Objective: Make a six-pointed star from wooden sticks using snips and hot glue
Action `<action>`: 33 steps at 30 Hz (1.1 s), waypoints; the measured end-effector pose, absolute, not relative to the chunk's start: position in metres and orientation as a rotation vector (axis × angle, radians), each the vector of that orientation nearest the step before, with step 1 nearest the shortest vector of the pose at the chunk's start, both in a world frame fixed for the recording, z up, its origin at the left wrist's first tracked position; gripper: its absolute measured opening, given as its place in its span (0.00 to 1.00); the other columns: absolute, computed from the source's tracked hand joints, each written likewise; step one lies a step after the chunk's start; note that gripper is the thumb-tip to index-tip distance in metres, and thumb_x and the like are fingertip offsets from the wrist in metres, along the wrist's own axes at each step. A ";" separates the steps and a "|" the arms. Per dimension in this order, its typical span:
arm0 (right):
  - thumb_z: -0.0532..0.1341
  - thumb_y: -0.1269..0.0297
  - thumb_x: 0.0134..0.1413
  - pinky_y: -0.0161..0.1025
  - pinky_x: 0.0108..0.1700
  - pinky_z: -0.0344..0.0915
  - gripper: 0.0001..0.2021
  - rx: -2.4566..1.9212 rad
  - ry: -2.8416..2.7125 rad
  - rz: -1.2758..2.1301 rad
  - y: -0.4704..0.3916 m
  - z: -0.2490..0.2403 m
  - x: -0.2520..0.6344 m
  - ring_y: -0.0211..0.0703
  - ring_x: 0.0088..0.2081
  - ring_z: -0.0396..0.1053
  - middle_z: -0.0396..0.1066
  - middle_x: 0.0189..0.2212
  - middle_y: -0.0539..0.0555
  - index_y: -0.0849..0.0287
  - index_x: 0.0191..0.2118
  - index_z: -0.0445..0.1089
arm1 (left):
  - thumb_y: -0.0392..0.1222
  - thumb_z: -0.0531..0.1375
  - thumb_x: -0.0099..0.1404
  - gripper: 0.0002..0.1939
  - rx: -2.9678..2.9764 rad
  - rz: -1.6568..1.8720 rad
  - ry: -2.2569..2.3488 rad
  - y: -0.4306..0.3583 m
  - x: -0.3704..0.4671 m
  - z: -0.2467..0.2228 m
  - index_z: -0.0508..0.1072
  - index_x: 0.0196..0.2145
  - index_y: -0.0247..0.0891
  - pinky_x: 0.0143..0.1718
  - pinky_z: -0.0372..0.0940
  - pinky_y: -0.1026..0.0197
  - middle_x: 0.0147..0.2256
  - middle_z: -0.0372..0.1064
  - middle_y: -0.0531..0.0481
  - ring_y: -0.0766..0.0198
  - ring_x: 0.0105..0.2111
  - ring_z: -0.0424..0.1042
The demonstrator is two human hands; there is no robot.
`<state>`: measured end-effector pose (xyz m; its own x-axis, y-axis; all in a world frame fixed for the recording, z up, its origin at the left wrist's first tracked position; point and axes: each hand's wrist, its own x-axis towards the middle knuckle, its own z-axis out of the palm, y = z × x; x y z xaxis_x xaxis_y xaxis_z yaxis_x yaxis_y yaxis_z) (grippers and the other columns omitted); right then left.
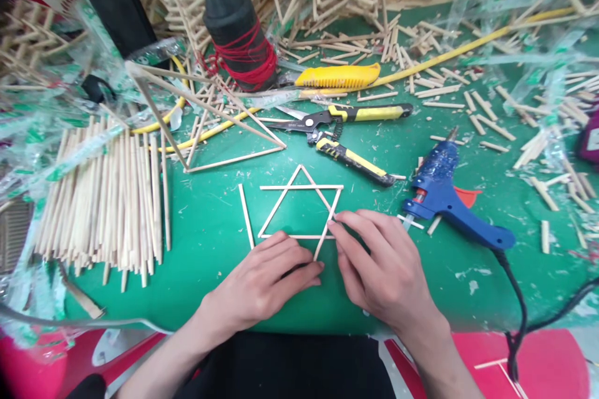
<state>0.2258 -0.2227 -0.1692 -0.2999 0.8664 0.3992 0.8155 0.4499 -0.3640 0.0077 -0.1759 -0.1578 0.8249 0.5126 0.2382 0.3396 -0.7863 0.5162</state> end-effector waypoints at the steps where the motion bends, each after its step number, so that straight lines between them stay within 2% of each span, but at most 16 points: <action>1: 0.64 0.80 0.55 0.52 0.47 0.72 0.20 -1.406 -2.162 0.120 -0.223 -0.169 0.226 0.56 0.47 0.72 0.77 0.48 0.64 0.65 0.54 0.72 | 0.37 0.57 0.76 0.09 2.549 0.511 0.623 -0.176 0.008 -0.158 0.77 0.40 0.34 0.38 0.63 0.59 0.33 0.72 0.51 0.66 0.33 0.69; 6: 0.64 0.79 0.55 0.52 0.47 0.71 0.20 -1.415 -2.180 0.130 -0.222 -0.169 0.226 0.56 0.48 0.71 0.77 0.48 0.64 0.64 0.54 0.72 | 0.36 0.56 0.76 0.10 2.521 0.513 0.645 -0.175 0.009 -0.158 0.77 0.38 0.34 0.38 0.63 0.59 0.33 0.73 0.51 0.67 0.34 0.69; 13: 0.65 0.80 0.54 0.53 0.47 0.71 0.19 -1.401 -2.177 0.132 -0.222 -0.169 0.226 0.57 0.48 0.71 0.77 0.48 0.66 0.67 0.52 0.73 | 0.39 0.56 0.77 0.11 2.559 0.491 0.611 -0.173 0.009 -0.155 0.77 0.42 0.33 0.39 0.62 0.58 0.34 0.74 0.50 0.65 0.34 0.70; 18: 0.65 0.80 0.54 0.53 0.47 0.71 0.18 -1.394 -2.173 0.139 -0.222 -0.169 0.226 0.57 0.48 0.71 0.76 0.48 0.66 0.68 0.52 0.74 | 0.34 0.56 0.77 0.11 2.562 0.530 0.622 -0.174 0.013 -0.157 0.78 0.39 0.34 0.36 0.59 0.57 0.33 0.74 0.51 0.65 0.33 0.68; 26: 0.64 0.80 0.55 0.53 0.47 0.71 0.17 -1.408 -2.168 0.140 -0.221 -0.169 0.226 0.57 0.48 0.71 0.76 0.48 0.65 0.66 0.51 0.74 | 0.36 0.56 0.77 0.10 2.595 0.530 0.645 -0.176 0.012 -0.159 0.77 0.38 0.35 0.36 0.59 0.57 0.33 0.73 0.52 0.65 0.33 0.67; 30: 0.64 0.81 0.54 0.52 0.48 0.70 0.20 -1.437 -2.086 0.145 -0.221 -0.165 0.222 0.56 0.48 0.72 0.76 0.47 0.66 0.68 0.54 0.73 | 0.36 0.57 0.76 0.09 2.598 0.539 0.658 -0.176 0.013 -0.160 0.77 0.39 0.35 0.36 0.60 0.57 0.33 0.73 0.52 0.65 0.33 0.68; 33: 0.64 0.78 0.56 0.52 0.47 0.70 0.23 -1.531 -2.024 0.114 -0.221 -0.161 0.218 0.56 0.46 0.71 0.74 0.46 0.68 0.72 0.58 0.70 | 0.39 0.58 0.76 0.08 2.610 0.542 0.631 -0.177 0.013 -0.156 0.77 0.42 0.34 0.36 0.61 0.58 0.33 0.73 0.52 0.64 0.33 0.68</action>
